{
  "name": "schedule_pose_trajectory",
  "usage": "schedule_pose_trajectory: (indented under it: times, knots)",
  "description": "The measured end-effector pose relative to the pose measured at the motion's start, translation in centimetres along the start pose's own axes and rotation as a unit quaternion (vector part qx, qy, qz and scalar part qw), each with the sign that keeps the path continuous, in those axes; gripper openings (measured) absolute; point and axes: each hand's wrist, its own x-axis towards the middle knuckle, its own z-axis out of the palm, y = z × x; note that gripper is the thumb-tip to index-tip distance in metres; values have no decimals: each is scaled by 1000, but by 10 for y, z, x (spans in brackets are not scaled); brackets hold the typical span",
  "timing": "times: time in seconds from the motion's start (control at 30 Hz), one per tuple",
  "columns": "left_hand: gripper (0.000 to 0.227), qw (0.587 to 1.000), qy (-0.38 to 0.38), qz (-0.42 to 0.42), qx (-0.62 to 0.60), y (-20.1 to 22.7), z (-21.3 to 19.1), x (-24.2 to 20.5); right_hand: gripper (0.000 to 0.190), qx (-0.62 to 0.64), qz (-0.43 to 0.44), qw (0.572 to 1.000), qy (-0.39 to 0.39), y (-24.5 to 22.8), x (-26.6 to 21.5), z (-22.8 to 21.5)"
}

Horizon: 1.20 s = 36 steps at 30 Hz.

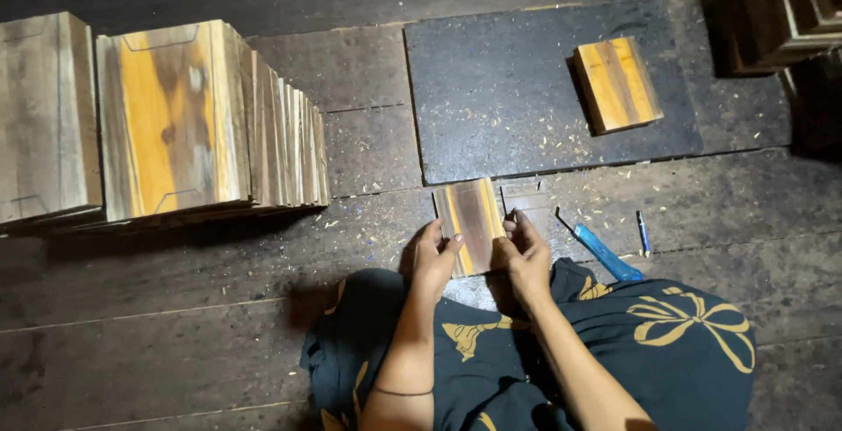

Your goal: Marking and scoring thin wooden boards using a pen and a utility knife in a workshop.

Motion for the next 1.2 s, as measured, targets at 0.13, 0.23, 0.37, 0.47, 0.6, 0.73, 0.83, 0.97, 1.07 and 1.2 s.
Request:
schedule_pose_trajectory:
  times: [0.13,0.23,0.37,0.47,0.6,0.73,0.83,0.97,1.07,1.2]
  knots:
    - [65,999,-9,-25,-42,-12,6,7,74,132,89,986,46,9,11,-11]
    - [59,998,0,-4,-62,-52,21,44,78,196,141,970,39,11,21,-19]
    - [61,965,-38,52,-256,-54,25,55,70,249,224,941,37,-30,28,-35]
    - [62,919,-72,-37,-386,2,2,22,73,276,190,941,52,-37,33,-41]
    - [62,942,-26,-27,-335,24,-9,14,79,294,143,945,18,-116,27,-19]
    - [16,952,5,-102,-289,37,-8,5,86,324,168,931,-26,-230,2,32]
    - [34,963,-27,-58,-262,19,-6,13,89,356,138,923,-48,-302,-22,92]
    - [59,965,-43,32,-259,11,-9,29,70,372,-52,923,-83,-325,-43,183]
    - [53,966,-23,102,-237,10,-20,47,76,219,-177,945,-166,-319,-59,220]
    - [45,962,5,179,-208,-6,-35,64,94,107,-303,934,-154,-311,-60,217]
